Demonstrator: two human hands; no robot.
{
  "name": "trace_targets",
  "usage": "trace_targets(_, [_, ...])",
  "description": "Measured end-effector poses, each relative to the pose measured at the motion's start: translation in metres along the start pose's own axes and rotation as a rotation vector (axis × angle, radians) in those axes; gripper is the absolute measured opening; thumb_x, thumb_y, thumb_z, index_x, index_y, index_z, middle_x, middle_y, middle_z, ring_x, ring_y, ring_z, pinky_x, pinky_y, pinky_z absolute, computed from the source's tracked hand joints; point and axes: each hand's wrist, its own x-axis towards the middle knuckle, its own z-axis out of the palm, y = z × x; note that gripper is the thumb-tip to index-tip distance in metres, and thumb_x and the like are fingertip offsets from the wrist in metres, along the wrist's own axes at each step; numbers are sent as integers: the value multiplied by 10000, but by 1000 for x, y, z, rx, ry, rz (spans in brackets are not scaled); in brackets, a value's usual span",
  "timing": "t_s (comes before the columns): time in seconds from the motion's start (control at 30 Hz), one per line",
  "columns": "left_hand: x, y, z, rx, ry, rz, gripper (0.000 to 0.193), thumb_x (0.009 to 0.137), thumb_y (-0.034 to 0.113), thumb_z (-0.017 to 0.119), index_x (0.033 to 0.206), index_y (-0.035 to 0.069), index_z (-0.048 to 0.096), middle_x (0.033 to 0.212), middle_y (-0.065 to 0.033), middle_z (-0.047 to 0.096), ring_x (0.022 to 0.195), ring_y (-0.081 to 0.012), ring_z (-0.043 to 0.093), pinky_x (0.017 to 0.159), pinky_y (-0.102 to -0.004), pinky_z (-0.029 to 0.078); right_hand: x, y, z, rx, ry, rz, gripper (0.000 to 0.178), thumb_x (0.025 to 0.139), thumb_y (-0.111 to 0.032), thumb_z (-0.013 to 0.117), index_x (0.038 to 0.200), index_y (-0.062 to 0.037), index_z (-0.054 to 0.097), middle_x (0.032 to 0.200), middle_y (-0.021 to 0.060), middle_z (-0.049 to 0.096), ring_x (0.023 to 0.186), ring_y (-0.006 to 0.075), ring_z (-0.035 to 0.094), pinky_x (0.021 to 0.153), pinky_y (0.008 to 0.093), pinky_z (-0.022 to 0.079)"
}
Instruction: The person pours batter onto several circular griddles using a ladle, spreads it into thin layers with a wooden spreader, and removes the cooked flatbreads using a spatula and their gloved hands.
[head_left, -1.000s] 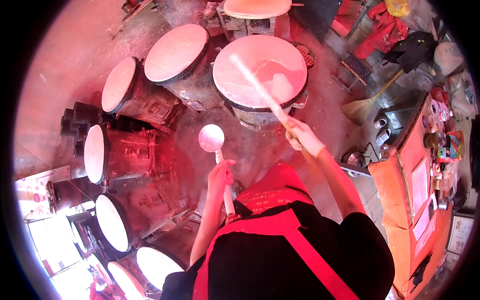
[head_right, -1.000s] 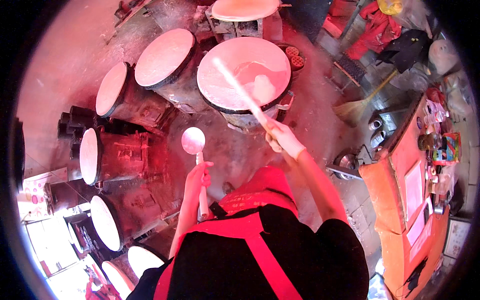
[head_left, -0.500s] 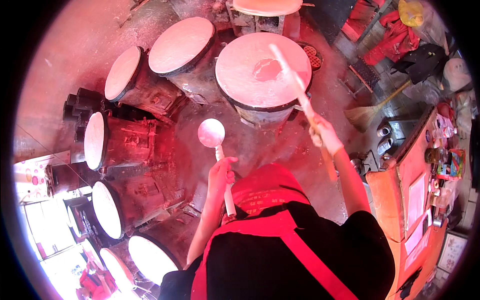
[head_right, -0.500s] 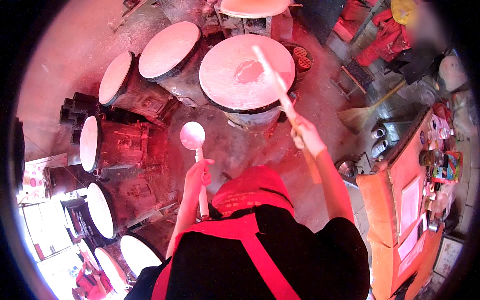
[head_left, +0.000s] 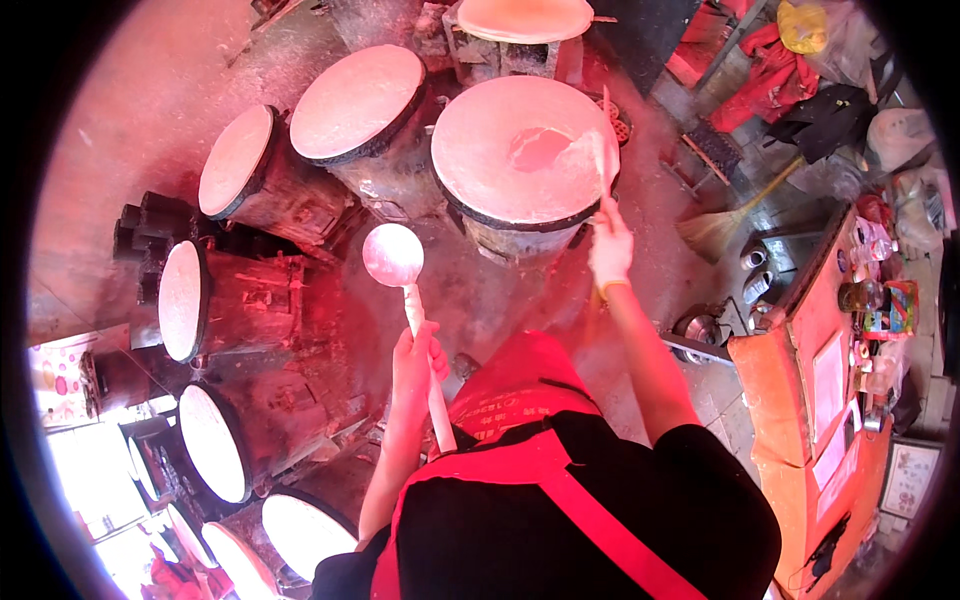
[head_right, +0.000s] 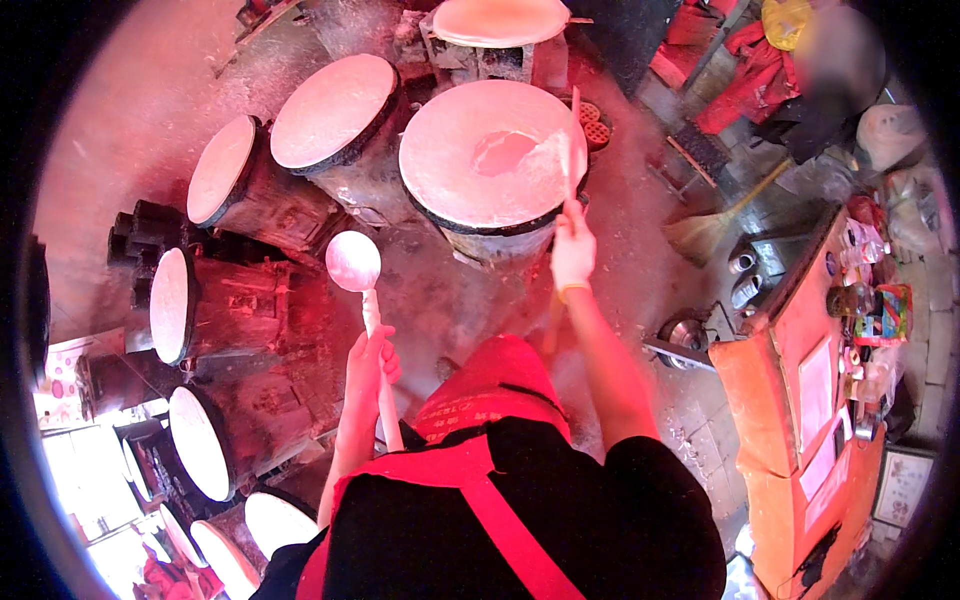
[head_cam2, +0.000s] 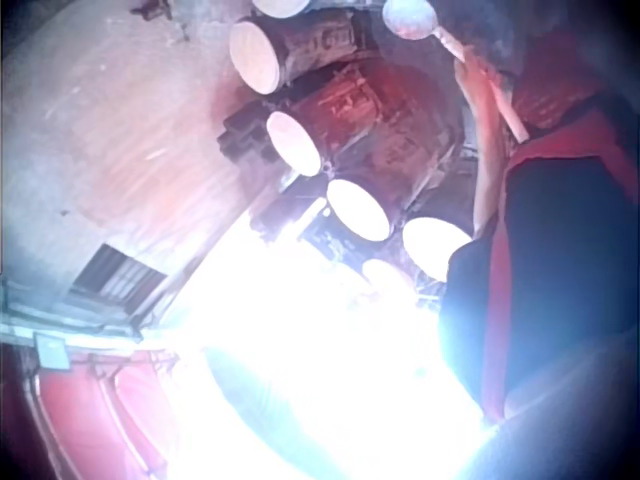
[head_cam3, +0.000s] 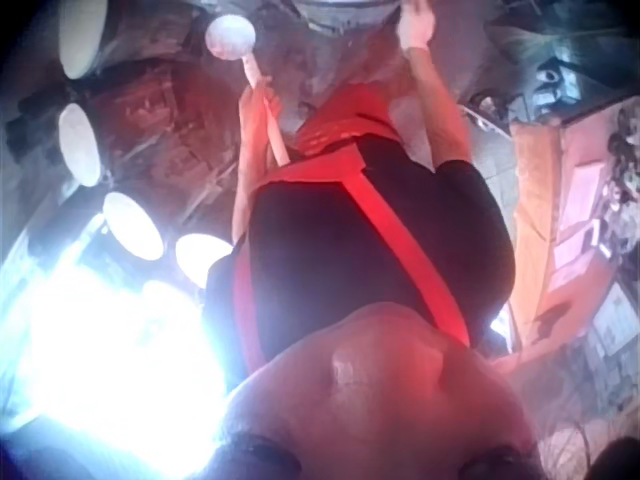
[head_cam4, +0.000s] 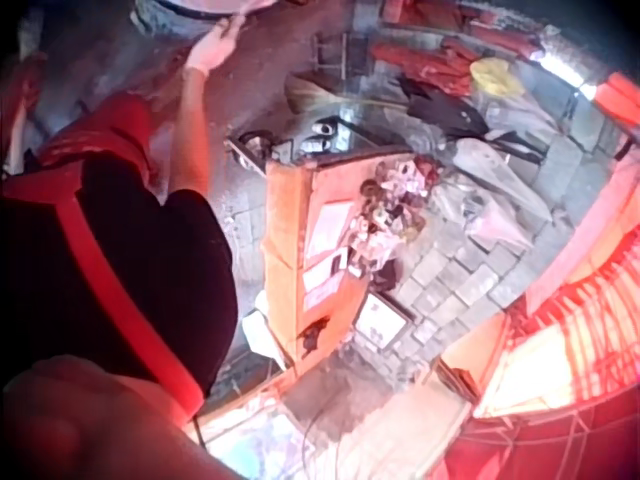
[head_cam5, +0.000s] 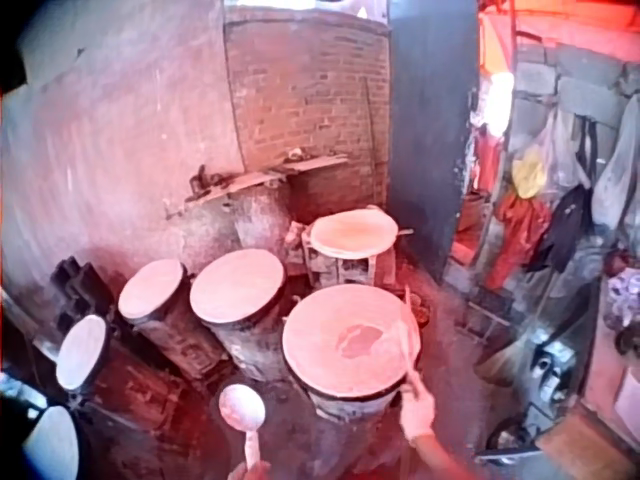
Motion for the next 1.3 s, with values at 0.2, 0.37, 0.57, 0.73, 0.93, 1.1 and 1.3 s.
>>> trace_targets(0.2, [6, 2, -9, 37, -46, -39, 155, 955, 167, 527, 1032, 37, 495, 755, -9, 462, 541, -62, 409, 425, -192, 313, -20, -23, 29, 124, -187, 260, 368, 946, -168, 531, 1277, -6, 549, 1211, 91, 629, 1110, 145, 559, 952, 267, 407])
trace_targets(0.37, [5, 3, -18, -76, -130, -123, 122, 939, 130, 545, 1002, 47, 482, 788, -23, 476, 555, -58, 407, 418, -178, 296, -53, -9, 16, 220, 72, 264, 373, 964, -167, 526, 1336, -140, 525, 994, -15, 520, 819, 60, 430, 703, 214, 336])
trace_targets(0.57, [8, 8, -16, -84, -164, -162, 122, 939, 134, 542, 984, 51, 464, 785, -24, 470, 553, -60, 401, 416, -181, 293, -43, -15, 40, 77, -217, 231, 371, 938, -174, 571, 1288, -54, 556, 1003, 12, 661, 813, 69, 548, 727, 234, 452])
trace_targets(0.73, [4, 6, -15, -73, -151, -148, 128, 936, 127, 544, 973, 56, 444, 784, -26, 468, 556, -66, 406, 415, -184, 297, -28, -6, 3, -170, -69, -65, 369, 953, -171, 524, 1315, -101, 538, 992, 41, 667, 886, 95, 585, 786, 238, 460])
trace_targets(0.93, [9, -6, -15, -46, -166, -155, 136, 944, 148, 544, 958, 63, 438, 783, -21, 463, 559, -65, 412, 422, -186, 299, -74, -19, 14, -154, -393, 25, 363, 936, -130, 536, 1299, -111, 545, 1261, 118, 604, 1203, 135, 525, 1009, 274, 379])
trace_targets(1.1, [13, -1, 0, 10, -215, -128, 156, 934, 159, 568, 994, 45, 479, 777, -2, 467, 565, -52, 415, 423, -176, 295, -10, -24, -15, -214, -221, 36, 370, 946, -152, 530, 1305, -62, 527, 1239, 129, 617, 1146, 134, 555, 968, 261, 396])
trace_targets(1.3, [73, 17, 19, 177, -238, 36, 159, 942, 166, 533, 880, 70, 423, 707, 0, 444, 529, -74, 424, 422, -225, 335, -90, -27, -65, -180, -507, 27, 393, 946, -123, 532, 1333, -61, 508, 1121, 40, 646, 962, 65, 553, 827, 215, 438])
